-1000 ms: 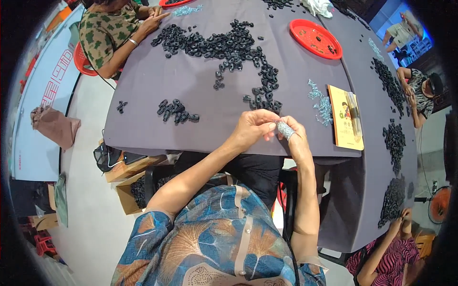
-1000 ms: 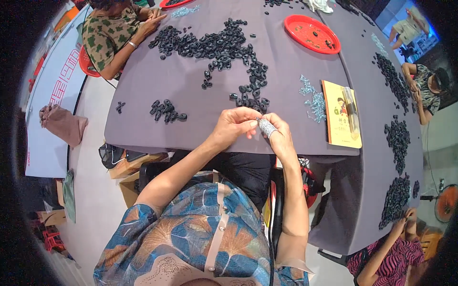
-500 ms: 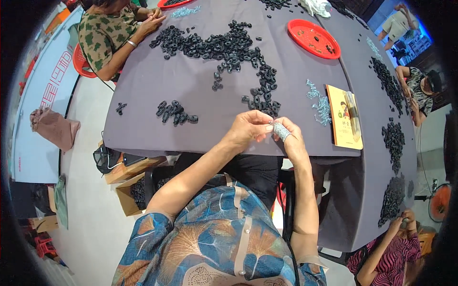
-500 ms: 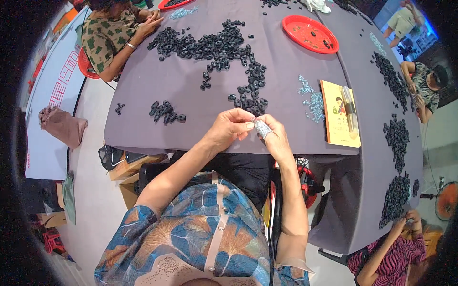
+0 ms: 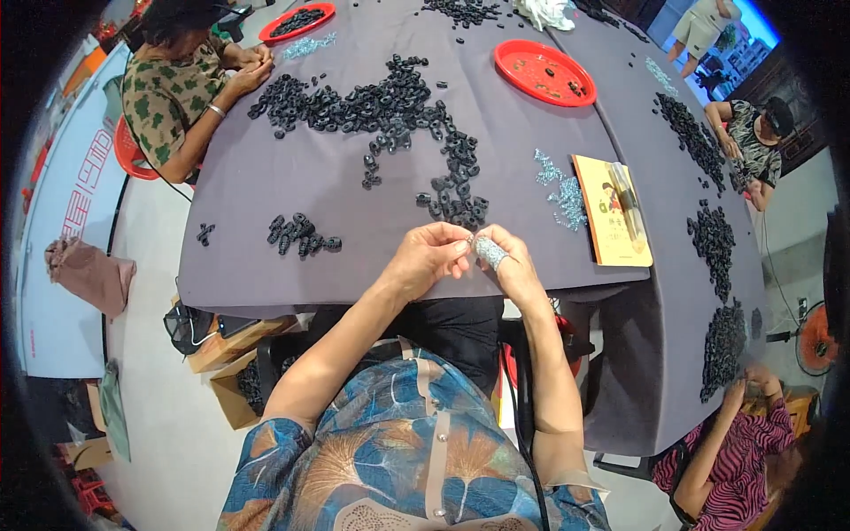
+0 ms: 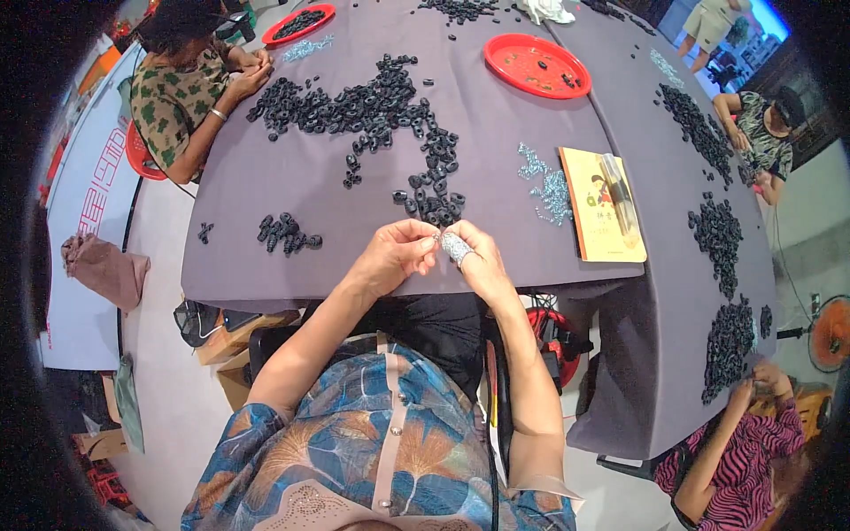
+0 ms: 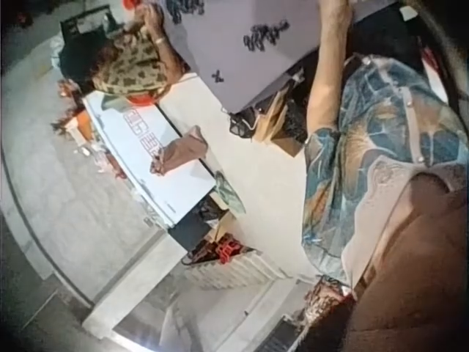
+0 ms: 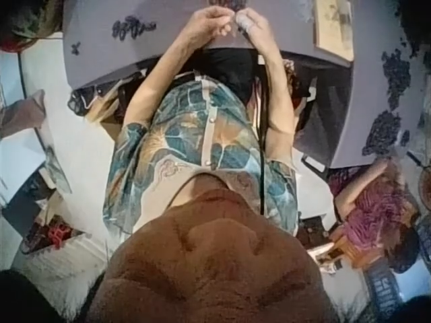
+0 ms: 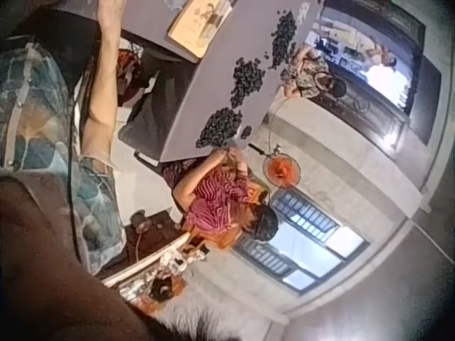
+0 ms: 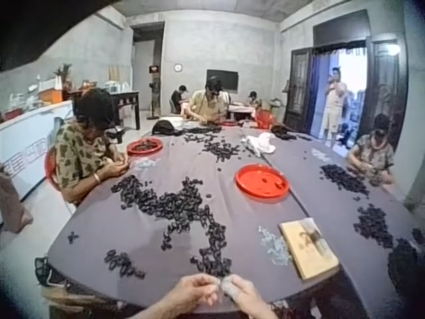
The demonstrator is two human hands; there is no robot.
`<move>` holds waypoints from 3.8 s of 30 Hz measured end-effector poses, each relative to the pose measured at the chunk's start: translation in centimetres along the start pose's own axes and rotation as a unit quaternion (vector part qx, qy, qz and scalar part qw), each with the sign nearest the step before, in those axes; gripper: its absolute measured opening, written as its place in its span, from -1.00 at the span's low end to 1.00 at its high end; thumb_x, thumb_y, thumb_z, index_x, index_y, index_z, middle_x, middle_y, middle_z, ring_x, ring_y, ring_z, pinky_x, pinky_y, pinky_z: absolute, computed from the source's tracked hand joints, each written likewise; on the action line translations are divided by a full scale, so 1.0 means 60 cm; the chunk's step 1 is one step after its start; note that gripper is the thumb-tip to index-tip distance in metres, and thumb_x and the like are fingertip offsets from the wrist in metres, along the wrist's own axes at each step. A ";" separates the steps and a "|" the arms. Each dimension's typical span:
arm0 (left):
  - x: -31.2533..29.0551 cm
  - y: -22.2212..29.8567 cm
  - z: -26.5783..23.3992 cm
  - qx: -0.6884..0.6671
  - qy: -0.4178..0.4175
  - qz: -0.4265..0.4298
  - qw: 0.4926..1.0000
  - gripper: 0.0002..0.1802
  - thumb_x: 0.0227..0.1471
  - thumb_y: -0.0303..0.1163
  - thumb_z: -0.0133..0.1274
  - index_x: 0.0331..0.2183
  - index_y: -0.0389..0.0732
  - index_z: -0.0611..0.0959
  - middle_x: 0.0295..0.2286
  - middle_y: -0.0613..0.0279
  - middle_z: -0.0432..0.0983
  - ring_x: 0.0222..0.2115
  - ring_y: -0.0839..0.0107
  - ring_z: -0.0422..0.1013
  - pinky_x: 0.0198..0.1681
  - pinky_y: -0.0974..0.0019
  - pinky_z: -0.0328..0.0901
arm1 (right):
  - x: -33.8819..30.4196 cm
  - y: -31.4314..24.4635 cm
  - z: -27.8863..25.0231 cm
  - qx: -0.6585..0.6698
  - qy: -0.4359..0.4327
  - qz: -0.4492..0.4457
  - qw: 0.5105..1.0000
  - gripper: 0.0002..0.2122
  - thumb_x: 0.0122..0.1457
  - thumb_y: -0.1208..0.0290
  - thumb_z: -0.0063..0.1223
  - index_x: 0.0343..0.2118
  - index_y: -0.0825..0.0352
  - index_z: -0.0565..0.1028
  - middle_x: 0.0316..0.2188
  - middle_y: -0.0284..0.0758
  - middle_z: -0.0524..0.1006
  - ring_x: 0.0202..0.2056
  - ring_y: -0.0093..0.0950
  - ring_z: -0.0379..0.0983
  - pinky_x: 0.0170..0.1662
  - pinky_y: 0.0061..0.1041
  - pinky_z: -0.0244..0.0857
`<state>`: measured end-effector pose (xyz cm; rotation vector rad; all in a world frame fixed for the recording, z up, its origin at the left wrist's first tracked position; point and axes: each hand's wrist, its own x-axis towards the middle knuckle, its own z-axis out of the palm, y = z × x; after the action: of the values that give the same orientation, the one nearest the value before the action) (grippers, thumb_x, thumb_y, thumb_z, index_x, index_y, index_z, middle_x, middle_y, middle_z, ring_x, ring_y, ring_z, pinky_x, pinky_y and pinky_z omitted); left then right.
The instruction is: Packaging small black components into small plastic bags at a communal work table.
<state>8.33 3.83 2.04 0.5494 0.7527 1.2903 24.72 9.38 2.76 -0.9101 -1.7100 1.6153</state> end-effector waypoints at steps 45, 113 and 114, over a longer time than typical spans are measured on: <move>-0.005 0.000 0.003 0.180 0.035 0.138 0.973 -0.87 -0.02 -0.56 0.06 -0.33 -0.36 0.57 -0.50 0.19 0.52 -0.56 0.53 0.45 -0.55 0.49 0.37 | -0.001 -0.005 0.024 -0.043 0.070 -0.039 0.996 -0.93 0.08 0.53 -0.09 -0.40 0.38 0.44 -0.62 -0.48 0.39 -0.56 -0.71 0.25 -0.51 -0.66 0.13; 0.005 -0.025 -0.008 0.088 -0.008 0.102 0.991 -0.87 0.04 -0.47 0.01 -0.33 -0.29 0.45 -0.50 0.20 0.49 -0.55 0.54 0.43 -0.52 0.55 0.32 | 0.001 0.013 0.038 0.056 0.080 -0.074 0.993 -0.82 0.08 0.72 -0.19 -0.30 0.39 0.42 -0.52 -0.44 0.43 -0.52 -0.71 0.32 -0.44 -0.72 0.23; 0.004 -0.025 -0.007 0.088 -0.008 0.101 0.991 -0.87 0.04 -0.47 0.01 -0.33 -0.29 0.45 -0.50 0.20 0.49 -0.55 0.54 0.43 -0.52 0.55 0.32 | 0.002 0.014 0.038 0.054 0.085 -0.068 0.993 -0.83 0.08 0.71 -0.19 -0.30 0.38 0.42 -0.52 -0.44 0.43 -0.53 -0.71 0.32 -0.46 -0.71 0.24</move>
<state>9.01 3.76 0.61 0.7947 0.8183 1.4117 22.86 8.14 1.77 -0.8354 -1.5199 1.4811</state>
